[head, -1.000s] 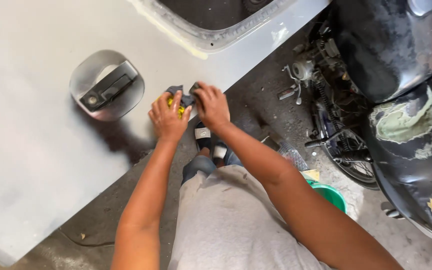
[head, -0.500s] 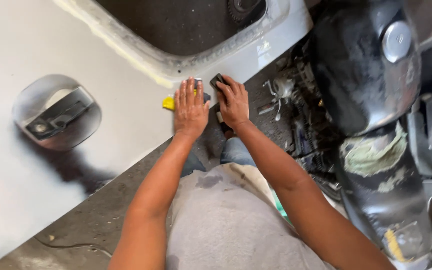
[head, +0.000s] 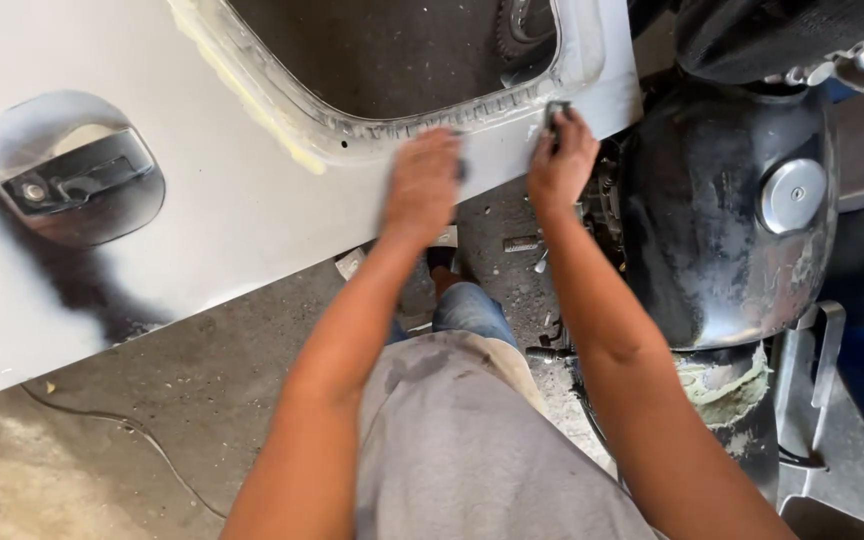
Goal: The person scrubs the surface of a white car door with a yellow sponge and a dark scrubbing pad. They repeatedly dip the sponge into a green bucket of water to rinse it and continue scrubbing different areas of the door, including around the handle and edges.
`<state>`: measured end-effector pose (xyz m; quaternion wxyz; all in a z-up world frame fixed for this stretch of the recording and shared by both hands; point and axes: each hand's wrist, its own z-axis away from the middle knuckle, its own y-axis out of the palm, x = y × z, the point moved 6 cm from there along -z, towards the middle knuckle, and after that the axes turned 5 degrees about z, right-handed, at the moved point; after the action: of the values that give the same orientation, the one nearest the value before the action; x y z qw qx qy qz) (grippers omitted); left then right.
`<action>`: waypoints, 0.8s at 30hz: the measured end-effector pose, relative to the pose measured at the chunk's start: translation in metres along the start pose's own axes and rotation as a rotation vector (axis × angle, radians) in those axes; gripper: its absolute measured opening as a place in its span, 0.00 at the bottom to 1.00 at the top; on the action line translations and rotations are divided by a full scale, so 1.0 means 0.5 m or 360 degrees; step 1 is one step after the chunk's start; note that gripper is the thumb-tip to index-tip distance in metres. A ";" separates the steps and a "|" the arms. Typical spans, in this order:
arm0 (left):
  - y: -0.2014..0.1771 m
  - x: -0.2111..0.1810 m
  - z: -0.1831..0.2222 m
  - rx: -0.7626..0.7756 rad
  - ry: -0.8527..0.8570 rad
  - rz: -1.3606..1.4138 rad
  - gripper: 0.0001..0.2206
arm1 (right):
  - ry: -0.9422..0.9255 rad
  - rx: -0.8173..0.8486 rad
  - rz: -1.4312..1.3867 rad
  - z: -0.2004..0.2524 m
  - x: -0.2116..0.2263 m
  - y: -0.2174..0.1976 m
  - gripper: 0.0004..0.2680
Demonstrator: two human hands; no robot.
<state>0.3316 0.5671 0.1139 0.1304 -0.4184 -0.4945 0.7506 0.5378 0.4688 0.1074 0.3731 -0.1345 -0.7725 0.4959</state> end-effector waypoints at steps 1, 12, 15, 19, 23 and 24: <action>-0.025 0.048 0.047 0.0003 -0.0010 -0.0012 0.25 | 0.0001 0.0007 -0.0014 0.025 0.029 0.024 0.11; -0.022 0.159 0.165 -0.0387 -0.0253 -0.0431 0.28 | -0.0984 0.0607 -0.0255 0.119 0.320 0.022 0.18; 0.016 0.045 0.110 -0.0296 -0.0082 -0.0295 0.30 | -0.0486 0.0486 -0.0109 0.070 0.137 0.021 0.14; 0.003 0.024 0.093 -0.0137 0.0024 -0.0253 0.30 | -0.0315 0.0045 -0.0027 0.003 0.009 -0.023 0.13; -0.030 0.091 0.123 -0.0091 -0.0001 -0.0566 0.28 | -0.0160 0.0032 -0.0025 0.081 0.068 0.016 0.13; -0.052 0.115 0.133 -0.0100 -0.0085 -0.0609 0.28 | -0.0670 -0.0192 -0.0095 0.138 0.122 0.033 0.13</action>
<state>0.2403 0.5724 0.1179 0.2445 -0.3004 -0.5915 0.7071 0.4441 0.4660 0.1042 0.2094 -0.0273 -0.8653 0.4547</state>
